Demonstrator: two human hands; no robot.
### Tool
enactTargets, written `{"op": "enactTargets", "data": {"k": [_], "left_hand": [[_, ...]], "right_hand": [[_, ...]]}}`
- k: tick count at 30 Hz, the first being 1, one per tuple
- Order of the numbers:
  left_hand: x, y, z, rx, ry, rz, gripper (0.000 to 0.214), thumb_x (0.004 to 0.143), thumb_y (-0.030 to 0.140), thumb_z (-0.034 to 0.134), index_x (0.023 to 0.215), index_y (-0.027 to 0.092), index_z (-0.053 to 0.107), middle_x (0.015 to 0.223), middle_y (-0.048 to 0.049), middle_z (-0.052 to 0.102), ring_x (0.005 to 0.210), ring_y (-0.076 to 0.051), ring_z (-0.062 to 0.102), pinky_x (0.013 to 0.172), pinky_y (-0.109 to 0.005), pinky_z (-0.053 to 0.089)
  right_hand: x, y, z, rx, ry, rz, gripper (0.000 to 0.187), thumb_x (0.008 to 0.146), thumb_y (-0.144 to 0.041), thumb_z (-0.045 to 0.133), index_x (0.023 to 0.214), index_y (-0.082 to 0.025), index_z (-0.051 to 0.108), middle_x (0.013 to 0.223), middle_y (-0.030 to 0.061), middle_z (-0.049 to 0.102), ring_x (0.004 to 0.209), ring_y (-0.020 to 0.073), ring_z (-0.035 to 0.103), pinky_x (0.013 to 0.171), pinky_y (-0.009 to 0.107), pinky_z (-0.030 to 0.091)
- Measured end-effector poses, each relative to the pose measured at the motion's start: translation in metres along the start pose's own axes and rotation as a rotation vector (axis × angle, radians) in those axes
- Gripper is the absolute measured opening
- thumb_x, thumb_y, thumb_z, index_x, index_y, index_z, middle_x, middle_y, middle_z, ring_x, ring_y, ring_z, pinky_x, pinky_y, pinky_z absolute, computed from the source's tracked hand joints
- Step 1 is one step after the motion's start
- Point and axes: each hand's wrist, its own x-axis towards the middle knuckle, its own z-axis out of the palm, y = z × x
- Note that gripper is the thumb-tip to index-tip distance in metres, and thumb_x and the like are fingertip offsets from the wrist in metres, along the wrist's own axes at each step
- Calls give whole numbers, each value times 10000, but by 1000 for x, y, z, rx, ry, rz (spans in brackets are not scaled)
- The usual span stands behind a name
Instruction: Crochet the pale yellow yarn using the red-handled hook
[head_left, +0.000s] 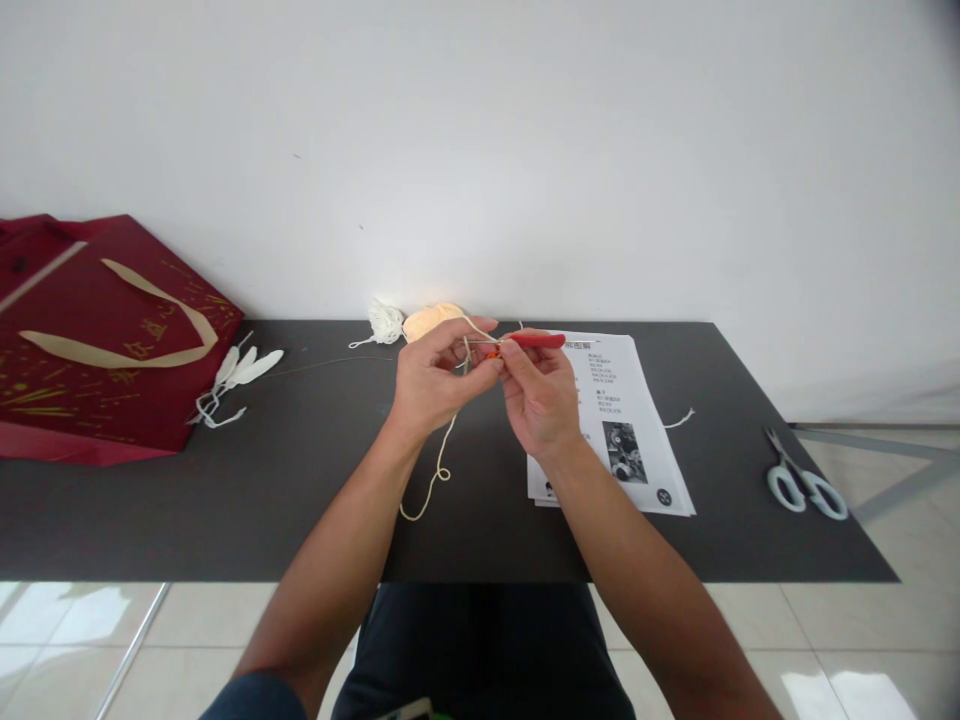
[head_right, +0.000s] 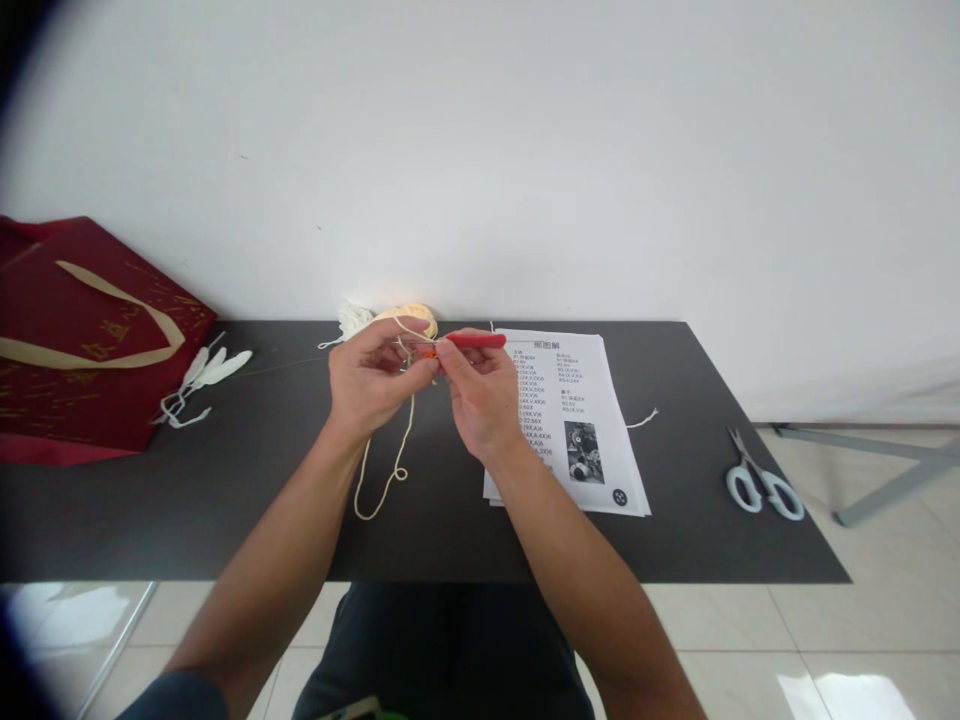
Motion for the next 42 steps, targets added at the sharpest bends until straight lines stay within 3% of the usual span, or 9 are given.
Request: {"op": "enactTargets", "data": {"k": [14,20,27,31,34,38,42], "left_hand": [[2,-18,-5,18,-35,-86,356,751,204,840,1098,213,760,819,4,727,686,-94,643,671,-238,555],[3,-24,-5,-32,-86,-143,381,738,191,827,1102,201,717,760,34,667,640,-77,600,615,-206,509],[4,-29,-8,41,-126,-164,412,734,151,791,1134,195,705,772,34,632,660,-86,570,655,-227,484],[2,-29,-6,167,-95,-148,421,752,133,749,1165,200,710,796,31,625,647,-85,543,639,-230,456],[3,-26,-2,178,-39,-211,407,747,137,736,1149,197,715,826,16,669,657,-93,567,632,-231,452],[6,-23,4,-63,82,-379,343,690,117,732,1027,181,720,836,-3,727,715,-121,640,650,-241,471],[8,-23,8,-256,177,-501,321,644,108,740,959,167,742,791,1,719,669,-104,606,613,-231,428]], "right_hand": [[8,13,-10,-8,-63,44,216,777,-345,889,873,-257,717,836,-46,747,809,145,739,891,374,647],[13,18,-14,3,-32,60,287,706,-334,932,866,-246,711,827,-47,761,752,136,722,832,352,641],[18,27,-22,-91,6,-76,256,714,-269,911,886,-233,724,872,-47,751,839,116,701,855,294,595],[20,32,-28,-161,14,-144,234,736,-269,898,901,-239,734,897,-42,760,872,117,712,881,284,581],[21,34,-30,-197,19,-177,231,739,-284,892,903,-255,732,895,-36,775,862,133,721,867,300,589],[23,36,-31,-217,43,-170,229,731,-282,891,891,-256,729,877,-25,777,829,149,717,835,320,598],[24,37,-32,-204,43,-138,244,726,-293,891,897,-247,724,868,-20,769,804,152,707,815,331,595]]}}
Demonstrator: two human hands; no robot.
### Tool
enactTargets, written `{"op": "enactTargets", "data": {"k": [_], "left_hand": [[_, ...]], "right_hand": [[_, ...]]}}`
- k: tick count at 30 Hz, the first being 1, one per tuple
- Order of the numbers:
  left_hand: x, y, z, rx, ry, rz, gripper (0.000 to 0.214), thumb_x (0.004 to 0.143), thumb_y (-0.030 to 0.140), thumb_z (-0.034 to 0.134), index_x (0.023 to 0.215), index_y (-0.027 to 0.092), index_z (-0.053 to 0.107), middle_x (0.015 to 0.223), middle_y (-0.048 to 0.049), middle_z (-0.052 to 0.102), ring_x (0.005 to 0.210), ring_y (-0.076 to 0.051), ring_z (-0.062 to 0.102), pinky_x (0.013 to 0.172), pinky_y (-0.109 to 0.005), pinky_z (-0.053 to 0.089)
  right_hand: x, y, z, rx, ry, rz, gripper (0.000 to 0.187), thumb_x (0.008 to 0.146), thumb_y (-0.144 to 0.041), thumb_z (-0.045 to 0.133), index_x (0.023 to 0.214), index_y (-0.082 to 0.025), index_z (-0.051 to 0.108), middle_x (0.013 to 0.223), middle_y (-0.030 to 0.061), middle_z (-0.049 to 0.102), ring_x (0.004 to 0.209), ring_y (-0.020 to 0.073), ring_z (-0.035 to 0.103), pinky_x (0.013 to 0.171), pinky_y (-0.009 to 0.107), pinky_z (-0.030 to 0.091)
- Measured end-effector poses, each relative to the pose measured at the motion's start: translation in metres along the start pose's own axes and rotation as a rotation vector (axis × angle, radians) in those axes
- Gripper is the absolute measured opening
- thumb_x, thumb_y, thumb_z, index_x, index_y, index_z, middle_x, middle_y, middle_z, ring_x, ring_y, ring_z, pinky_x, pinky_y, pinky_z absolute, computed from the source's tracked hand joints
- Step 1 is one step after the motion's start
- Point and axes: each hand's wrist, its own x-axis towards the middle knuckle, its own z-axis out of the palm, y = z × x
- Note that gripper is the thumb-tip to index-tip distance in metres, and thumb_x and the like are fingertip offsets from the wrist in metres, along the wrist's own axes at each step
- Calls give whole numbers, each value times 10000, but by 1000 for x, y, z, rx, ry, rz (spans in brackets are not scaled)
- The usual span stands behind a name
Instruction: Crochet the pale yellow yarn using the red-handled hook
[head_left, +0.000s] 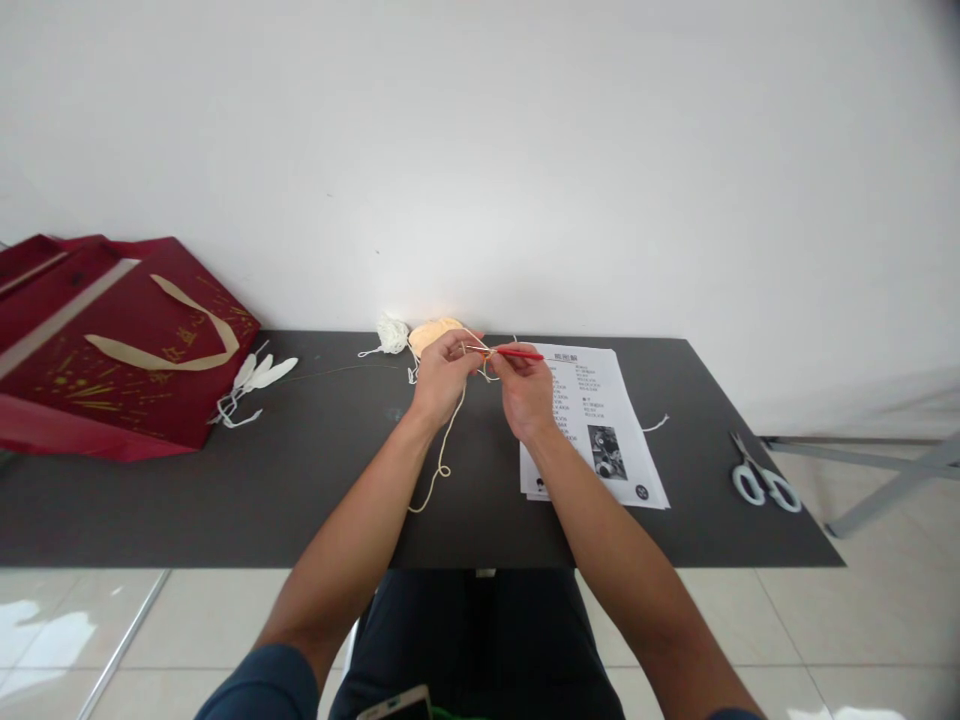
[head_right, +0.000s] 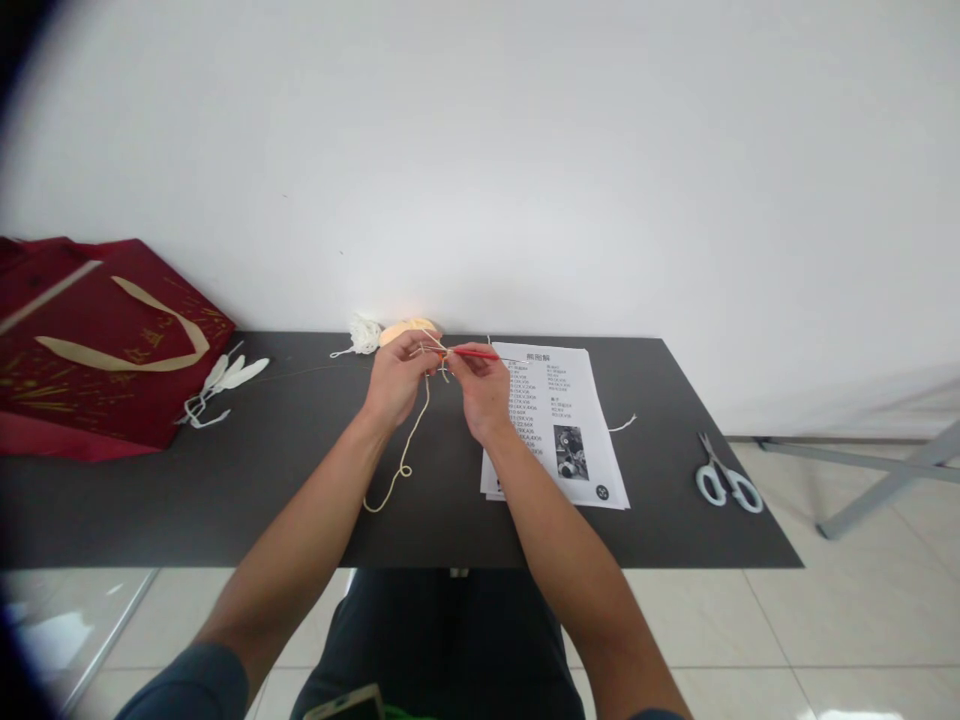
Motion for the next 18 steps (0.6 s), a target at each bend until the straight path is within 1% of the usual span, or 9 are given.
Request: {"op": "enactTargets", "data": {"k": [5,8,14,18], "left_hand": [[1,-1,2,-111,69,-59,306,600,113,776,901,156,742,757,11,696,649,-91,593,618,-232,415],[1,0,2,-135,76,-102,310,590,124,816,888,148,735,735,11,698,617,-82,579,605,-229,406],[-1,7,-2,-160,-29,-168,341,577,126,869,879,131,710,714,-11,726,593,-86,599,582,-225,389],[-2,15,-6,-129,-84,-167,351,565,132,896,842,133,681,719,-11,726,595,-85,600,576,-223,393]], "right_hand": [[0,1,-1,35,-28,44,216,742,-262,873,901,-236,730,883,-15,774,829,152,715,780,310,574],[2,2,-2,48,-36,37,197,748,-232,860,898,-235,733,862,-23,766,815,141,706,769,297,564],[4,1,-4,61,-61,40,161,773,-204,827,897,-239,732,851,-28,757,797,130,690,775,290,555],[2,-1,-2,44,-69,38,173,770,-212,827,901,-250,720,858,-29,757,784,138,684,782,312,564]]}}
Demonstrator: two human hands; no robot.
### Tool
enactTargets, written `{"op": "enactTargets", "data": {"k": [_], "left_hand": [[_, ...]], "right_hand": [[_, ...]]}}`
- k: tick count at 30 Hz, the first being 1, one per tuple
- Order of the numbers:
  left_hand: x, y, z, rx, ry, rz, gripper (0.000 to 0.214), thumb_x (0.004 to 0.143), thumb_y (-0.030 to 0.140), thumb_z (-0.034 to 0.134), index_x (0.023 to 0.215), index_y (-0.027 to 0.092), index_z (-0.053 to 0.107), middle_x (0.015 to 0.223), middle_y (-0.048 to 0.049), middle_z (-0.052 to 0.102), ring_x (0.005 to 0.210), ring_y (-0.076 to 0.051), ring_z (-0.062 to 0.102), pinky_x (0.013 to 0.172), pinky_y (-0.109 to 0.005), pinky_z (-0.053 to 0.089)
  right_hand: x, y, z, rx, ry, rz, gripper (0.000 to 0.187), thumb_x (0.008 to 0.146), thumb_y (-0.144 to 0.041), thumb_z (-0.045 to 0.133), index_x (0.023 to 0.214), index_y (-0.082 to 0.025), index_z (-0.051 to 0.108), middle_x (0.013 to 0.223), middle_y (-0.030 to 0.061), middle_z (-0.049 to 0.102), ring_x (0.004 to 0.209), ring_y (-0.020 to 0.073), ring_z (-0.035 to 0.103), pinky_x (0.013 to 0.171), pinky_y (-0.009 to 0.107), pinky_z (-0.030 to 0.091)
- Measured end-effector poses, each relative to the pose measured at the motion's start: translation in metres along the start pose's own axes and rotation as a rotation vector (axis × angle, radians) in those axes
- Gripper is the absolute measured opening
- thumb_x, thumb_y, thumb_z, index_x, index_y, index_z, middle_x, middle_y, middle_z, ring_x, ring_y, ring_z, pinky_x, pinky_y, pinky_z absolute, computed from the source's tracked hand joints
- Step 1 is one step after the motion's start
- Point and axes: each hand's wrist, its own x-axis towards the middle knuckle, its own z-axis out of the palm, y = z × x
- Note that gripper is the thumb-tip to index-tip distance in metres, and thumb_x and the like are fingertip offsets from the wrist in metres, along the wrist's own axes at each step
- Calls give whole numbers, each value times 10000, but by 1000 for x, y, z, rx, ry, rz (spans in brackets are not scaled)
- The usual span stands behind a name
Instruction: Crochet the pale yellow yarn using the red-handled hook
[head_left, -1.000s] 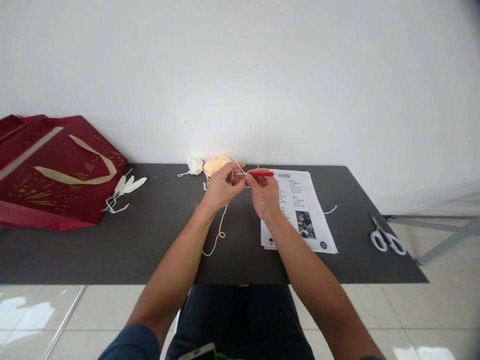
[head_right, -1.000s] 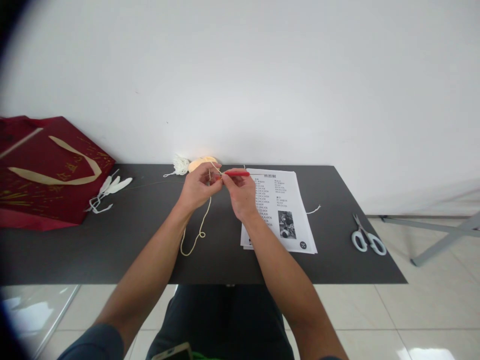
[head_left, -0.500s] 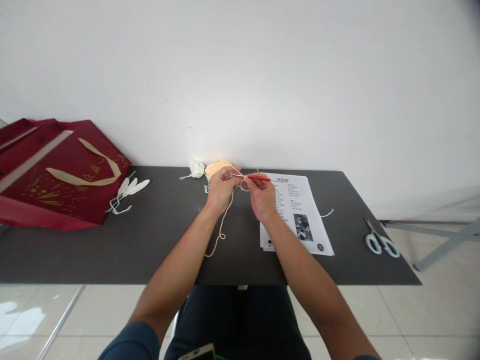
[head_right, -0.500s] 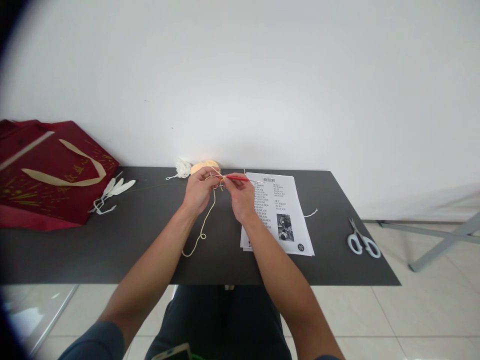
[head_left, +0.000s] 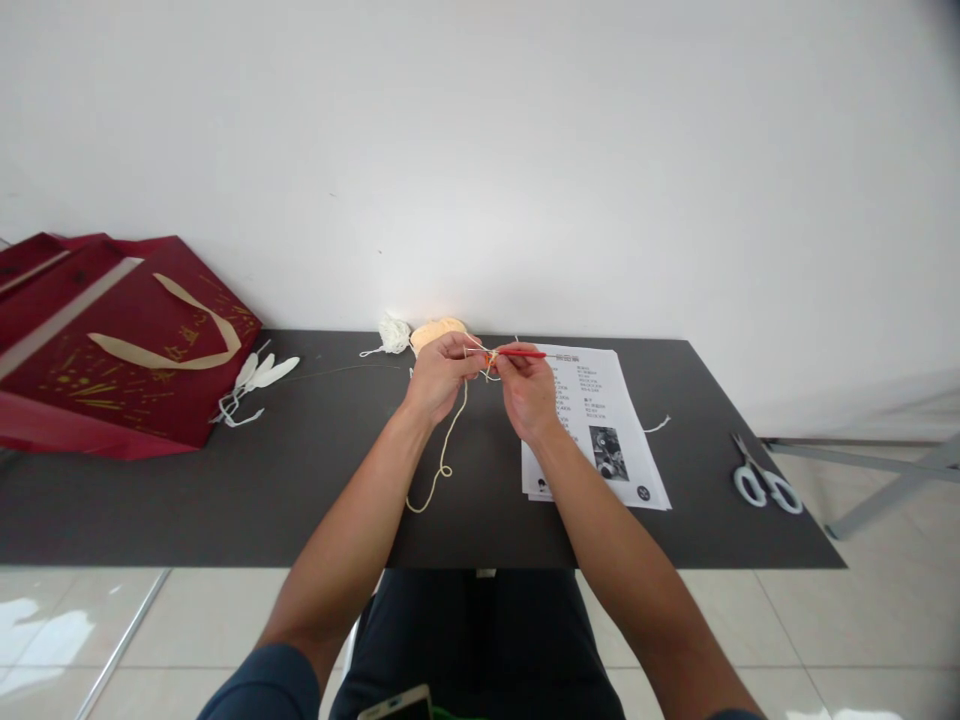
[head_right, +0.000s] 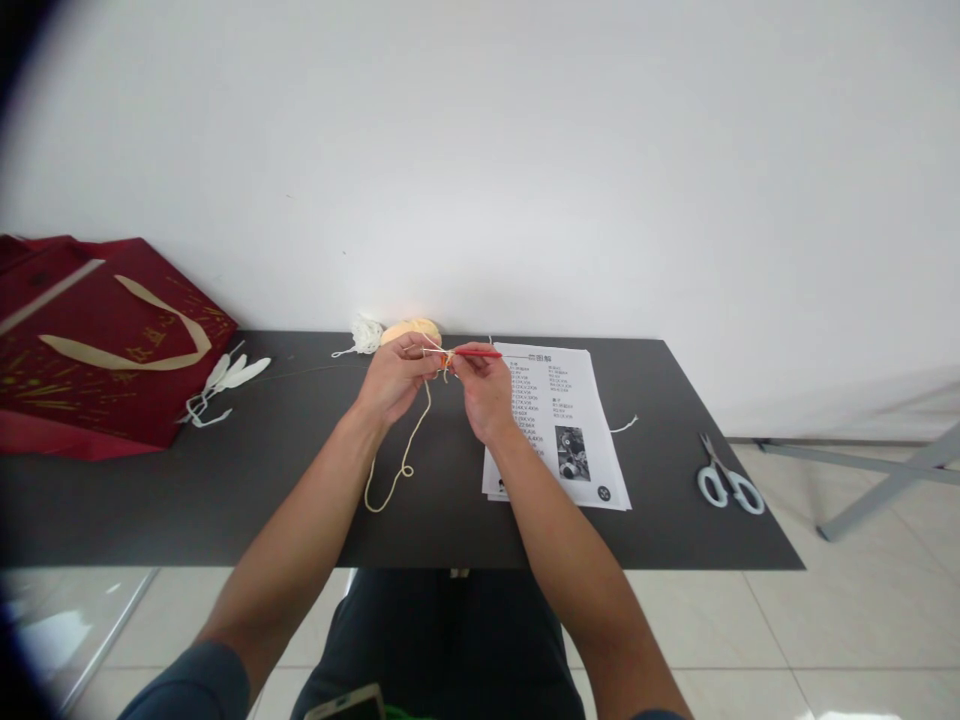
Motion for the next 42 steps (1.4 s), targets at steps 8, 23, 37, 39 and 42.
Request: {"op": "enactTargets", "data": {"k": [8,23,37,39,42], "left_hand": [[-1,6,-2,30,-2,9,387,571,132,892,873,153,651,684,12,713,567,-87,591,558,-222,395],[1,8,-7,66,-53,-22,312,543,112,892,767,140,677,718,-22,724,570,-89,588,543,-225,380],[1,10,-12,14,-102,-121,290,548,106,923,776,101,743,754,-64,752,644,-115,660,579,-222,449],[1,11,-13,26,-90,-116,279,544,89,909,774,98,751,752,-62,750,636,-112,657,575,-219,449],[1,11,-14,24,-98,-125,258,554,71,894,773,95,760,748,-62,748,630,-107,655,566,-213,443]], "right_hand": [[-4,-5,2,-2,-38,3,176,784,-230,837,915,-267,726,892,-29,771,819,143,703,774,308,573],[-6,-5,3,-29,-40,-11,190,765,-246,861,902,-276,732,885,-38,785,809,140,712,831,326,585],[-7,-10,6,15,-52,-17,178,774,-195,852,898,-276,754,885,-39,813,840,142,743,888,330,581],[-8,-10,6,7,-51,-16,180,772,-203,854,901,-277,752,887,-38,812,843,144,742,891,337,585],[-8,-10,6,-26,-44,-8,183,769,-229,857,902,-279,743,903,-33,812,870,158,747,926,368,593]]}}
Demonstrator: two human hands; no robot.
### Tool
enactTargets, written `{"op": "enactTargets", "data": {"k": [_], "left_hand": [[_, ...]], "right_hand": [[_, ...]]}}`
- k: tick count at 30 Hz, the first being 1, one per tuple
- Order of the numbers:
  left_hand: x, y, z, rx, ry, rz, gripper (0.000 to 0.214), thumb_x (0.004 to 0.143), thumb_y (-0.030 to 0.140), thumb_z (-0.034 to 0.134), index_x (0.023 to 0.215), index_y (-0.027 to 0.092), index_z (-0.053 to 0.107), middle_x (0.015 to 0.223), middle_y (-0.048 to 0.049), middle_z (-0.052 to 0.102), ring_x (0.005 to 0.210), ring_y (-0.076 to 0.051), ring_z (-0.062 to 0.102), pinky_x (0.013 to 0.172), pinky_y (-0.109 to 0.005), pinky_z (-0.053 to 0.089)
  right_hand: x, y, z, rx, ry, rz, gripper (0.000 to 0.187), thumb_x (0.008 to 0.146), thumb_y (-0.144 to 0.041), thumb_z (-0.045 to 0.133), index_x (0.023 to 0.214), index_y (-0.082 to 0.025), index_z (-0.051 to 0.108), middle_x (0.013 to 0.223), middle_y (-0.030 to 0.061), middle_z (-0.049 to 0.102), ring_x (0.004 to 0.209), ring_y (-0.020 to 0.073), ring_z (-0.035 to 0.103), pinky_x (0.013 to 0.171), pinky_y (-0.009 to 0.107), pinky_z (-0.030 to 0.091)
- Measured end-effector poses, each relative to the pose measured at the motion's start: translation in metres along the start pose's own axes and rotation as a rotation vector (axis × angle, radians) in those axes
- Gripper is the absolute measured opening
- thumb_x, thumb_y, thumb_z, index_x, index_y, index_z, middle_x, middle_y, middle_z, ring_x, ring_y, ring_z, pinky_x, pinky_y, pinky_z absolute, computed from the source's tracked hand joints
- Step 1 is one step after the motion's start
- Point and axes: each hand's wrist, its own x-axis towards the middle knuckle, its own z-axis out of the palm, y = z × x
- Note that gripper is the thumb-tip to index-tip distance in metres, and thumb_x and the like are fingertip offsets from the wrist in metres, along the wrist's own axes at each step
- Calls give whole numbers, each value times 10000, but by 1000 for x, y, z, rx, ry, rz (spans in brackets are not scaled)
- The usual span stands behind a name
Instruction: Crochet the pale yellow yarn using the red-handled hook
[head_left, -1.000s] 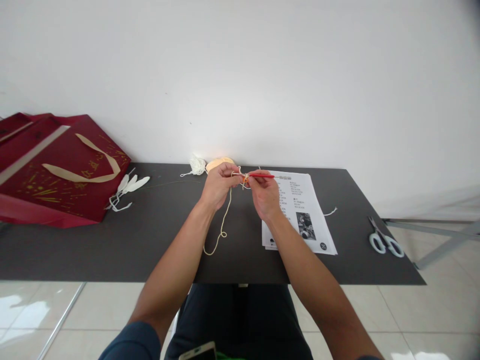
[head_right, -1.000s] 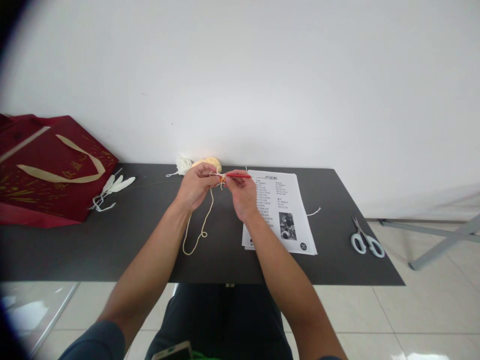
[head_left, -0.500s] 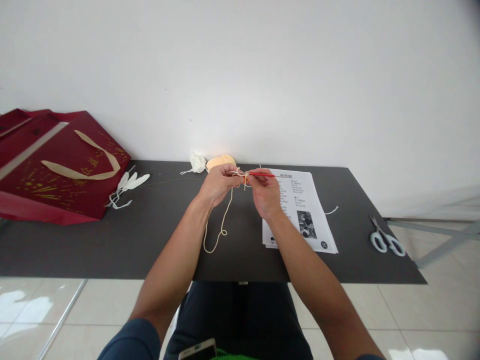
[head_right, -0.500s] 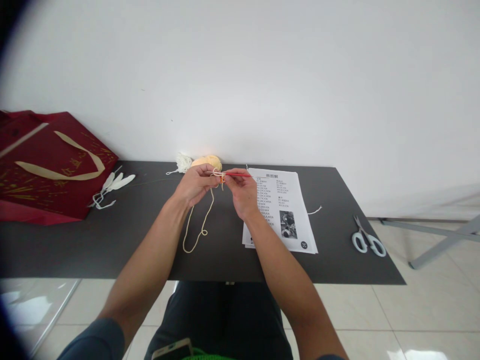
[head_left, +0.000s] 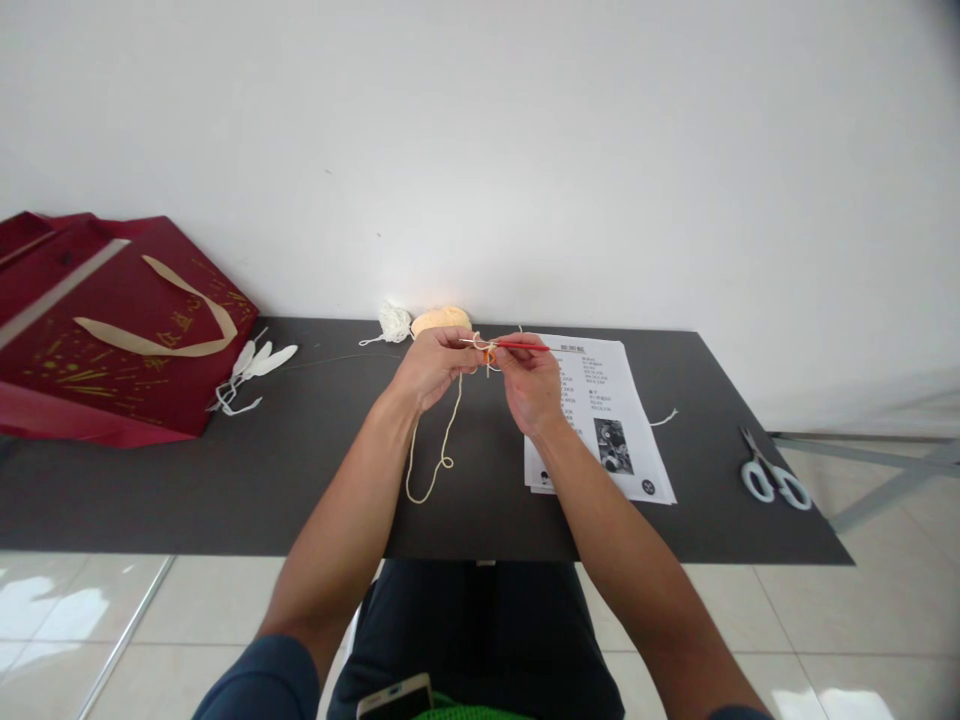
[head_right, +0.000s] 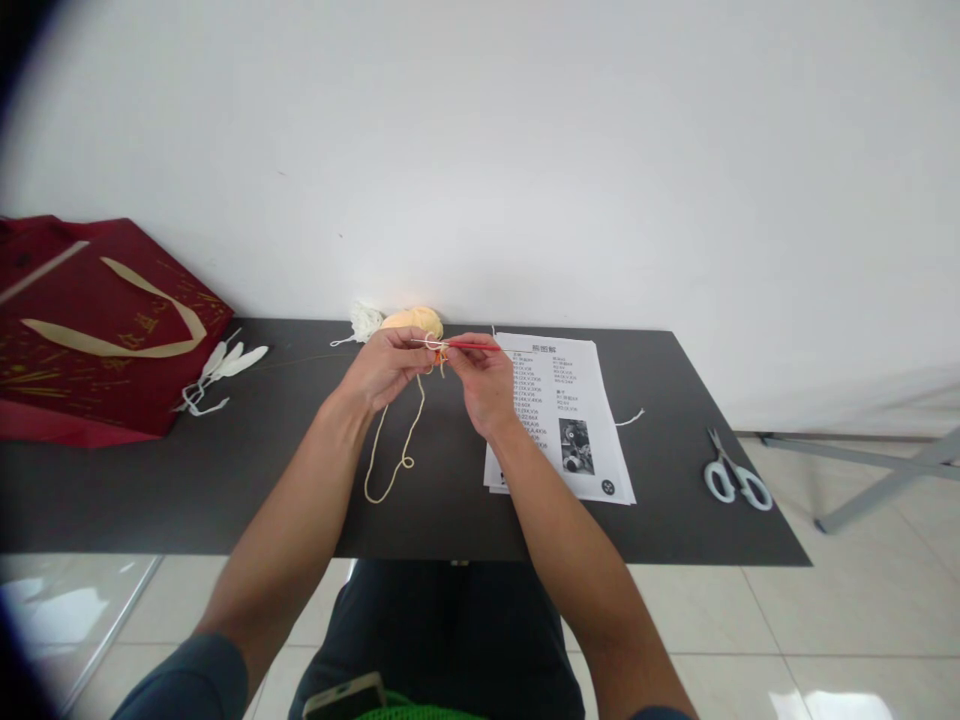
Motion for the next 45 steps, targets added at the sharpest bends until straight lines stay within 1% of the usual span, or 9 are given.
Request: {"op": "enactTargets", "data": {"k": [14,20,24,28,31,35,38,41,45], "left_hand": [[0,0,-4,5,-79,-48,273,598,83,894,845,108,781,775,-73,751,675,-122,681,588,-220,455],[-1,-2,0,218,12,136,166,617,72,820,751,146,755,690,-21,713,590,-98,576,567,-231,386],[-3,1,2,436,64,250,93,685,109,792,762,162,789,765,-45,743,715,-158,638,679,-276,455],[-6,4,6,673,53,378,198,688,39,721,757,196,821,780,-34,710,729,-157,581,678,-278,419],[-5,1,8,738,101,423,355,660,11,676,888,221,847,860,-36,715,748,-158,566,651,-274,403],[-2,-8,11,584,198,413,461,620,2,641,973,219,843,946,-44,712,833,-167,588,684,-273,441],[-3,-13,17,364,191,373,458,614,27,692,1008,215,830,956,-38,694,854,-160,589,711,-268,466],[-6,-17,26,257,187,332,448,632,106,800,1066,219,799,892,-11,663,774,-134,569,690,-264,473],[-10,-20,34,186,198,354,451,670,142,826,1109,221,753,790,19,629,708,-116,553,677,-255,475]], "right_hand": [[-1,0,0,-59,21,-34,171,779,-249,850,901,-291,738,891,-36,799,862,160,738,917,375,598],[-2,-3,4,17,18,1,175,764,-238,855,888,-279,739,867,-35,777,813,146,703,828,335,577],[-2,-6,5,44,39,29,186,736,-247,858,869,-271,731,839,-35,746,763,138,654,764,324,555],[-1,-7,5,64,33,49,206,733,-268,868,871,-262,716,814,-35,709,742,135,622,751,329,546],[1,-6,4,79,27,50,217,750,-299,874,878,-262,703,794,-37,678,735,136,614,753,338,550],[1,-4,4,124,56,55,245,713,-315,902,865,-270,714,754,-42,660,727,142,611,725,332,557],[-1,-4,8,158,80,71,242,692,-304,913,850,-277,731,759,-41,685,738,144,630,721,325,566],[-5,-4,10,160,80,75,229,700,-299,909,855,-286,740,800,-36,716,772,149,650,777,342,578],[-7,-4,12,177,93,94,261,660,-275,925,847,-294,744,811,-37,728,782,161,656,818,368,583]]}}
